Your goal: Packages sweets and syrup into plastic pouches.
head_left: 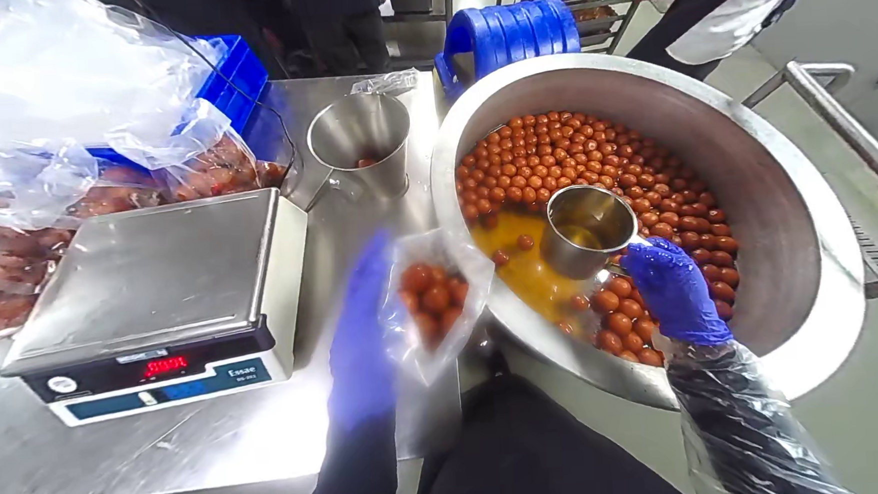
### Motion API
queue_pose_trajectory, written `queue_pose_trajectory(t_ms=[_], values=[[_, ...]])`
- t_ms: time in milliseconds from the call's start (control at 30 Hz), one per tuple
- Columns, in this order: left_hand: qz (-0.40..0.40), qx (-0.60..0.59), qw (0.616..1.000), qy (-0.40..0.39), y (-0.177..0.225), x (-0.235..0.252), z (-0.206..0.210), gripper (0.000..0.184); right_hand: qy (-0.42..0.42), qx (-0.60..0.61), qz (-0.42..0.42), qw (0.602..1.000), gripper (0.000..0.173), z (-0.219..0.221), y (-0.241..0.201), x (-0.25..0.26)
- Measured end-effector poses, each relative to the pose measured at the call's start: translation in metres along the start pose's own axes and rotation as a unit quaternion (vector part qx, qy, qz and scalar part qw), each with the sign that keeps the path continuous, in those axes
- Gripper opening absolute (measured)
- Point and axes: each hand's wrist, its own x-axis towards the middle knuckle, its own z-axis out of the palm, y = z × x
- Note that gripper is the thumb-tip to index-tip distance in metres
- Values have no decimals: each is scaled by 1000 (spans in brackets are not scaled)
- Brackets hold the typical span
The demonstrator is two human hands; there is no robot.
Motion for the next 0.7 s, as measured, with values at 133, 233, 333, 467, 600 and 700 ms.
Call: queue_pose_trajectory(t_ms=[133, 233, 333, 467, 600, 700], values=[[7, 0, 1000, -4, -1, 0, -2, 42, 4, -10, 24, 1000, 33, -2, 8, -8], [6, -1, 1000, 7, 0, 0, 0, 42, 4, -5, 32, 999, 32, -5, 13, -20], [8, -14, 1000, -24, -4, 1, -6, 44, 3, -11, 39, 999, 32, -6, 12, -35], [-40, 48, 998, 6, 16, -10, 14, 42, 18, -17, 57, 998, 31, -2, 8, -53], [-48, 54, 997, -3, 19, -12, 14, 43, 28, -7, 58, 998, 31, 0, 9, -67], [-43, 67, 997, -13, 19, -12, 11, 43, 33, 4, 63, 997, 33, 2, 8, -74]])
